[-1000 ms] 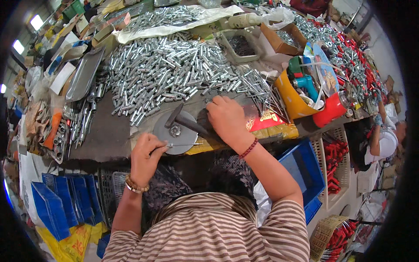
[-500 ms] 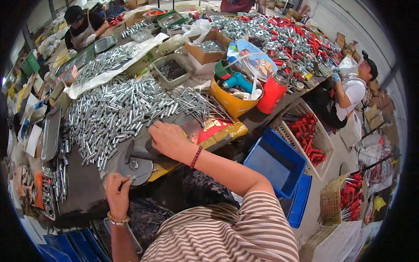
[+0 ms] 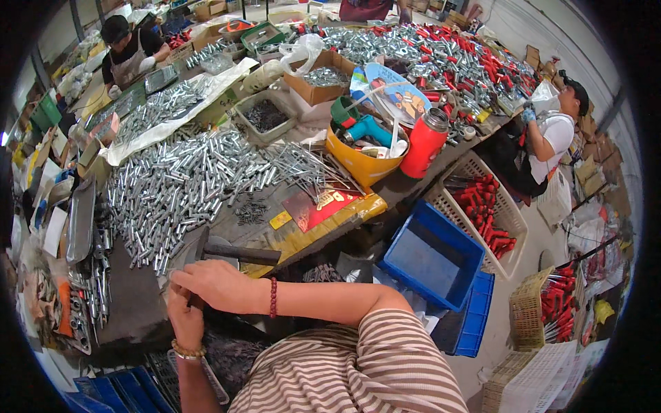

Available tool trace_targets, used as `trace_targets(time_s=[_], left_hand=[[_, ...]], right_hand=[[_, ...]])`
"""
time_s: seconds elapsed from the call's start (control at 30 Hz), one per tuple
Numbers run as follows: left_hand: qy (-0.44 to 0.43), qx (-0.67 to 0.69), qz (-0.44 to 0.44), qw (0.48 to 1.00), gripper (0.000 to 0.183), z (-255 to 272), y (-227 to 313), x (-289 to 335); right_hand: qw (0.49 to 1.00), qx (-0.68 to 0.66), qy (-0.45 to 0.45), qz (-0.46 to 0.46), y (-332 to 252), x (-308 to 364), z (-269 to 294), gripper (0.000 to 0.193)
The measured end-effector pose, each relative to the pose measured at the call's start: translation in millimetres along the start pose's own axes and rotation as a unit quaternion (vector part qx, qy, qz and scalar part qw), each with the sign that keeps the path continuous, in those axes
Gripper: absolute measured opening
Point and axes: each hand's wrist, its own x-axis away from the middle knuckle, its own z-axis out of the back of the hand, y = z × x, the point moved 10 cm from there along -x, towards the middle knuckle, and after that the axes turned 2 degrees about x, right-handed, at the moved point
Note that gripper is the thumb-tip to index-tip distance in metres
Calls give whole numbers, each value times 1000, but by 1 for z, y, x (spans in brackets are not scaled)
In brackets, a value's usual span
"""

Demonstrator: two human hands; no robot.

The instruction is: The person assembles metal parts by inserting pins into metal sleeves over an anvil base, hammering them into place, and placing the finished pieces into a metal tray.

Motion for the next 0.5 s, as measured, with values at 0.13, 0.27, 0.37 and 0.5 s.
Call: trace_targets(time_s=[0.13,0.27,0.37,0.5], left_hand=[[-33,37,25,998,21,-4,-5,-1],[-43,40,8,998,23,-3,-8,-1],[-47,25,4,999,23,-1,-8,0],[-31,-1,-19,999,15,4,-1,1]], right_hand=[[999,12,1,-41,10,6,4,31],[999,25,7,-40,13,14,0,32],[998,46,26,-43,12,15,-4,32],[997,73,-8,3,3,12,-9,32]])
